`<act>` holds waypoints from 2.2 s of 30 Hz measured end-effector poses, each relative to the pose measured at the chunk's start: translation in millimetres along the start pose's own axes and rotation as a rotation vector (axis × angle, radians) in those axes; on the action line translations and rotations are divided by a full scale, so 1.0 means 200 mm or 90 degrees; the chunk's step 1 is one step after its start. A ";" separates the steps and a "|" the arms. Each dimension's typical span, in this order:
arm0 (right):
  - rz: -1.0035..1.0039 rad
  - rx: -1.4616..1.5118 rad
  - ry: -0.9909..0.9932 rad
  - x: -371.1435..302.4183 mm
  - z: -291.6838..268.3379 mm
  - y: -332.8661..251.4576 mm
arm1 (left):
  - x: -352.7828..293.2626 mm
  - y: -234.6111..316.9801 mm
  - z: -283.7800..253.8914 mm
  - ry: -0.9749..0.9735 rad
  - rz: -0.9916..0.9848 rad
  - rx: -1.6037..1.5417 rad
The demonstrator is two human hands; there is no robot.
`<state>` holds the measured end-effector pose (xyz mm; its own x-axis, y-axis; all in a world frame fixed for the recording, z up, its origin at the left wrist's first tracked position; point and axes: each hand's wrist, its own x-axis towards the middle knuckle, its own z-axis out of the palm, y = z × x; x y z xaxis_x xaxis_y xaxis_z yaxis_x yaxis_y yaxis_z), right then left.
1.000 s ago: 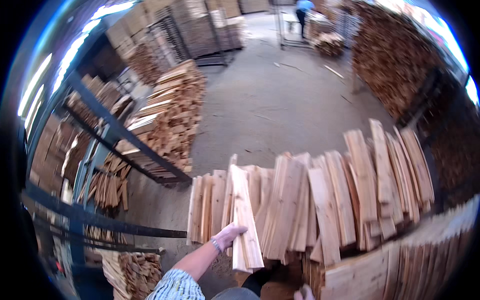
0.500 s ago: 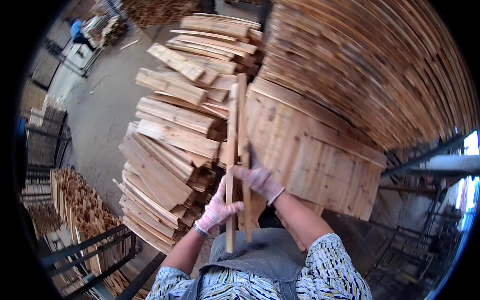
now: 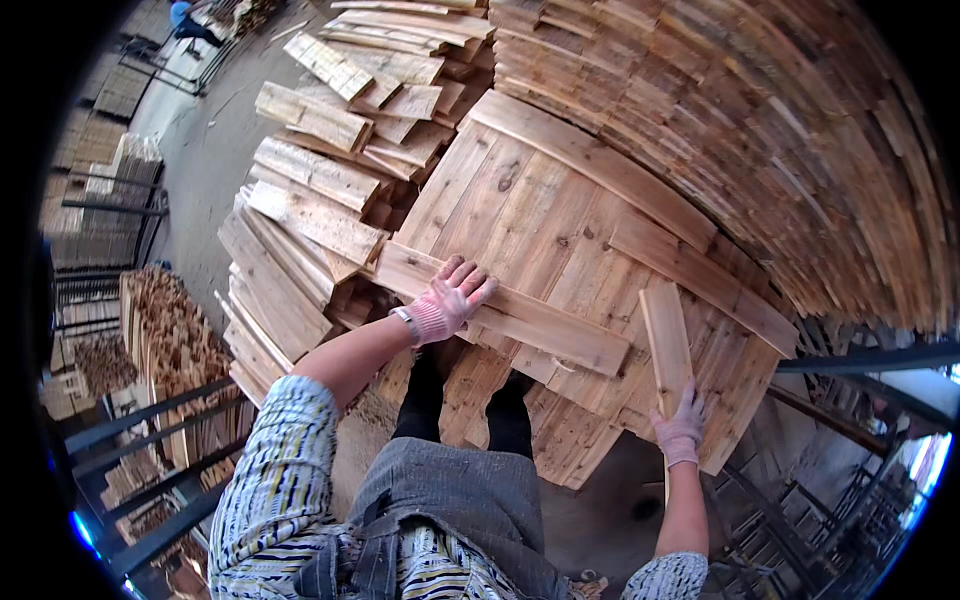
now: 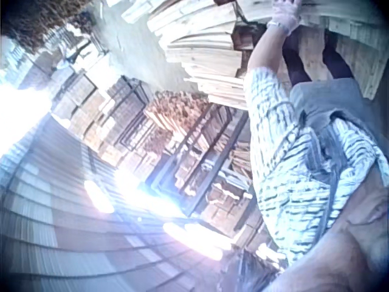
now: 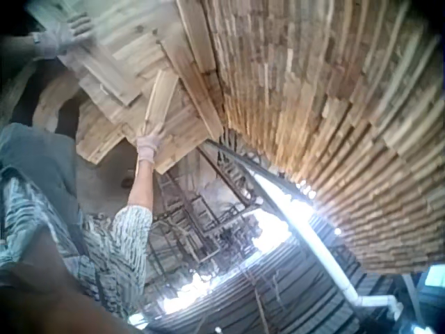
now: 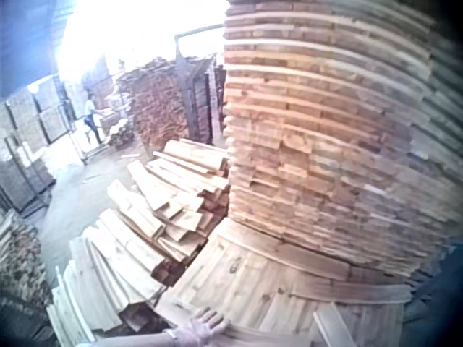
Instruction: The person picks up wooden planks from a pile and stacks them onto a larger stack. They handle the planks one by one or in small groups, placing them carefully to build a neat pile.
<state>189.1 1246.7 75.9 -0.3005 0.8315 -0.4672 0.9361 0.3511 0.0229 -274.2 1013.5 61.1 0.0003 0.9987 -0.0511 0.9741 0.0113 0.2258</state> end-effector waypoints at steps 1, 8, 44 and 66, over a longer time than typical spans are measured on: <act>-0.010 -0.016 -0.001 -0.01 0.05 0.03 | 0.02 0.04 0.05 -0.044 -0.029 0.007; -0.048 -0.058 0.013 -0.09 0.08 0.11 | 0.16 0.15 0.10 -0.213 -0.104 0.064; -0.374 0.248 -0.236 -0.42 0.02 -0.49 | -0.24 0.41 0.09 0.196 -0.492 -0.179; 0.064 0.717 -0.417 -0.27 1.06 -3.14 | -1.82 -0.95 0.42 0.443 -1.181 -0.759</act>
<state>-343.6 890.4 -99.9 -0.3751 0.3575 -0.8552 0.6833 -0.5168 -0.5158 -440.4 644.1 -45.8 -0.7227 -0.2634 -0.6390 -0.6879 0.3637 0.6281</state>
